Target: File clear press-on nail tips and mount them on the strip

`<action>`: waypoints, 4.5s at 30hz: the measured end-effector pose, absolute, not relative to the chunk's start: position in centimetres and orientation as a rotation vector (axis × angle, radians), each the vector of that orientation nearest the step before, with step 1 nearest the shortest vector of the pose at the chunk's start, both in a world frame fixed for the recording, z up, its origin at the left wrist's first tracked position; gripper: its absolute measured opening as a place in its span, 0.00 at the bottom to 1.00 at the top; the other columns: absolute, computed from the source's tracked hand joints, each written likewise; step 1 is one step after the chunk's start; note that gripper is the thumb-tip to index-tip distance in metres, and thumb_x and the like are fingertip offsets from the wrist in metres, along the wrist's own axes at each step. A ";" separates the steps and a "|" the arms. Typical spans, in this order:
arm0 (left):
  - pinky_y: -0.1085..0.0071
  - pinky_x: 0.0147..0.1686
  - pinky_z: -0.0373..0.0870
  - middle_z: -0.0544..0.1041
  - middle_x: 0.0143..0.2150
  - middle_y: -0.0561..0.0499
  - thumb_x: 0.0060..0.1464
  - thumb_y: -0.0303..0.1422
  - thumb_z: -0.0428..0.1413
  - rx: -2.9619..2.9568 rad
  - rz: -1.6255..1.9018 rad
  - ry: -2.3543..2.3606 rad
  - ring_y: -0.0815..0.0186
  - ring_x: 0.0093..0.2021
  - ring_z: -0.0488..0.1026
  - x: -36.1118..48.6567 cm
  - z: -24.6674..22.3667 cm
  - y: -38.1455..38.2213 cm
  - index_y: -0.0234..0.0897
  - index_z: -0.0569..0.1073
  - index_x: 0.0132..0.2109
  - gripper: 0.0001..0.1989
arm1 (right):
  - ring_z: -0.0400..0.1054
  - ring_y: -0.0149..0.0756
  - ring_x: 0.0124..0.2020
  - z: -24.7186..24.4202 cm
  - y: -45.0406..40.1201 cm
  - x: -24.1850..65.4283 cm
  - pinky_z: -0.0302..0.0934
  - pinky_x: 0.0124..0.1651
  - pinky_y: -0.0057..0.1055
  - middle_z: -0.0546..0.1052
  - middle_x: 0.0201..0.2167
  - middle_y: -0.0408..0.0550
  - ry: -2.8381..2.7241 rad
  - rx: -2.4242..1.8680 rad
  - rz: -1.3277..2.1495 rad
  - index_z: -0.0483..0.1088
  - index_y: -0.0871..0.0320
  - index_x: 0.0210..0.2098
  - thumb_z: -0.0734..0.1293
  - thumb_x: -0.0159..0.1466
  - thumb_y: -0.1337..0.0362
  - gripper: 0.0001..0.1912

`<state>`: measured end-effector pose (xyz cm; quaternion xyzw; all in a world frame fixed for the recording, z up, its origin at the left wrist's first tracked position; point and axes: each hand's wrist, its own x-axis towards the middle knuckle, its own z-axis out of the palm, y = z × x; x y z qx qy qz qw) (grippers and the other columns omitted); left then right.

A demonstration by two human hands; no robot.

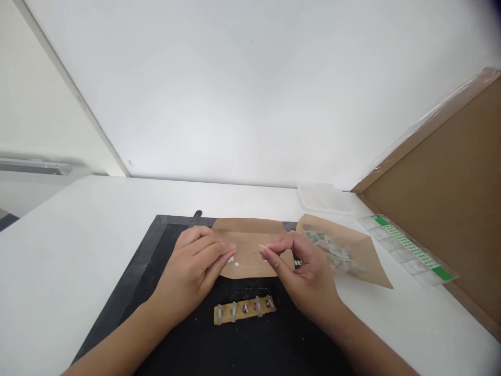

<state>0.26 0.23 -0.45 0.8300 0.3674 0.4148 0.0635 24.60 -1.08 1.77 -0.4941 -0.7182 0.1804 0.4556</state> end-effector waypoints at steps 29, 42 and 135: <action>0.57 0.57 0.64 0.81 0.53 0.46 0.68 0.21 0.55 2.574 1.152 0.928 0.61 0.54 0.75 0.8 -0.6 -0.6 0.41 0.69 0.67 0.23 | 0.73 0.34 0.29 1.2 -1.0 24.3 0.56 0.41 0.38 0.82 0.29 0.40 -1.981 -1.162 0.323 0.73 0.53 0.33 0.72 0.70 0.57 0.11; 0.63 0.47 0.72 0.82 0.42 0.48 0.66 0.20 0.58 2.433 1.261 0.715 0.64 0.43 0.75 1.0 0.0 -0.3 0.39 0.79 0.55 0.15 | 0.74 0.31 0.29 1.0 -1.4 24.1 0.55 0.43 0.36 0.81 0.28 0.38 -2.025 -1.001 0.475 0.73 0.54 0.33 0.75 0.68 0.59 0.11; 0.63 0.48 0.73 0.84 0.44 0.50 0.69 0.29 0.57 2.143 1.337 1.053 0.61 0.49 0.75 1.7 0.3 -1.3 0.45 0.77 0.59 0.15 | 0.73 0.33 0.34 3.1 -2.3 23.6 0.68 0.40 0.30 0.80 0.32 0.44 -1.688 -1.162 1.135 0.75 0.57 0.35 0.69 0.71 0.54 0.13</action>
